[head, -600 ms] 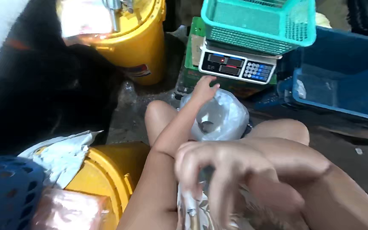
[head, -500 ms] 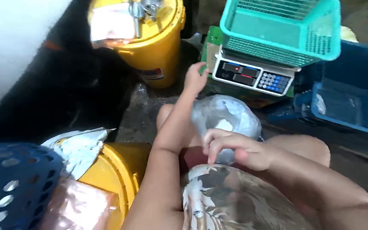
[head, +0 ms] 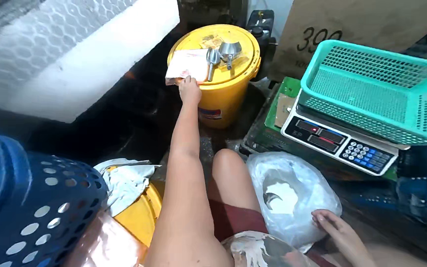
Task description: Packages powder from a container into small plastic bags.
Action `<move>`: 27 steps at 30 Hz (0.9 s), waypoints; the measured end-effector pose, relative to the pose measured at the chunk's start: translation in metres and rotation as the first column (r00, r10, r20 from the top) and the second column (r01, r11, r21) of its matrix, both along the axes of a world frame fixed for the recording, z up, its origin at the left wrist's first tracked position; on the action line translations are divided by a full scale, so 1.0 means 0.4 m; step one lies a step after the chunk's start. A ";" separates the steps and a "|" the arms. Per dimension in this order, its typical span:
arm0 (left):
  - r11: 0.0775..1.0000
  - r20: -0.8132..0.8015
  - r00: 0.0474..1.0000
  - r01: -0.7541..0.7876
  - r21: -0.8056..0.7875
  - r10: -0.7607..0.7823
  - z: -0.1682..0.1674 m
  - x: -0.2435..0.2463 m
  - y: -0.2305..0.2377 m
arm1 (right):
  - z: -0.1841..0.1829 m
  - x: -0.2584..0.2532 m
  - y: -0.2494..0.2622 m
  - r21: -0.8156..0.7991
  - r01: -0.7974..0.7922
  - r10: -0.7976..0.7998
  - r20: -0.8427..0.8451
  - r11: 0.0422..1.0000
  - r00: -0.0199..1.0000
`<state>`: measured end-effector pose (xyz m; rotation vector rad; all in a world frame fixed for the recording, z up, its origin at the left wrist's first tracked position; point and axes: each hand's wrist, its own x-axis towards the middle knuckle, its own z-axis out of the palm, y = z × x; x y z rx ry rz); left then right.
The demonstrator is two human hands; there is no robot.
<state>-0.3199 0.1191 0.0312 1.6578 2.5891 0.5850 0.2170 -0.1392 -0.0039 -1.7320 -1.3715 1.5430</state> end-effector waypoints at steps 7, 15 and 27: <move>0.980 -0.088 0.995 -0.064 -0.188 0.048 0.032 0.000 0.073 | 0.017 -0.038 0.033 -0.038 -0.076 0.077 0.007 0.996 0.997; 0.936 0.069 0.971 -0.201 -0.289 0.230 0.094 0.020 0.105 | 0.017 -0.044 0.027 -0.061 -0.070 0.072 0.025 0.996 0.997; 0.965 0.052 0.970 -0.227 -0.135 0.236 0.199 -0.014 0.073 | 0.054 0.008 0.008 -0.030 -0.251 0.253 0.150 0.968 0.956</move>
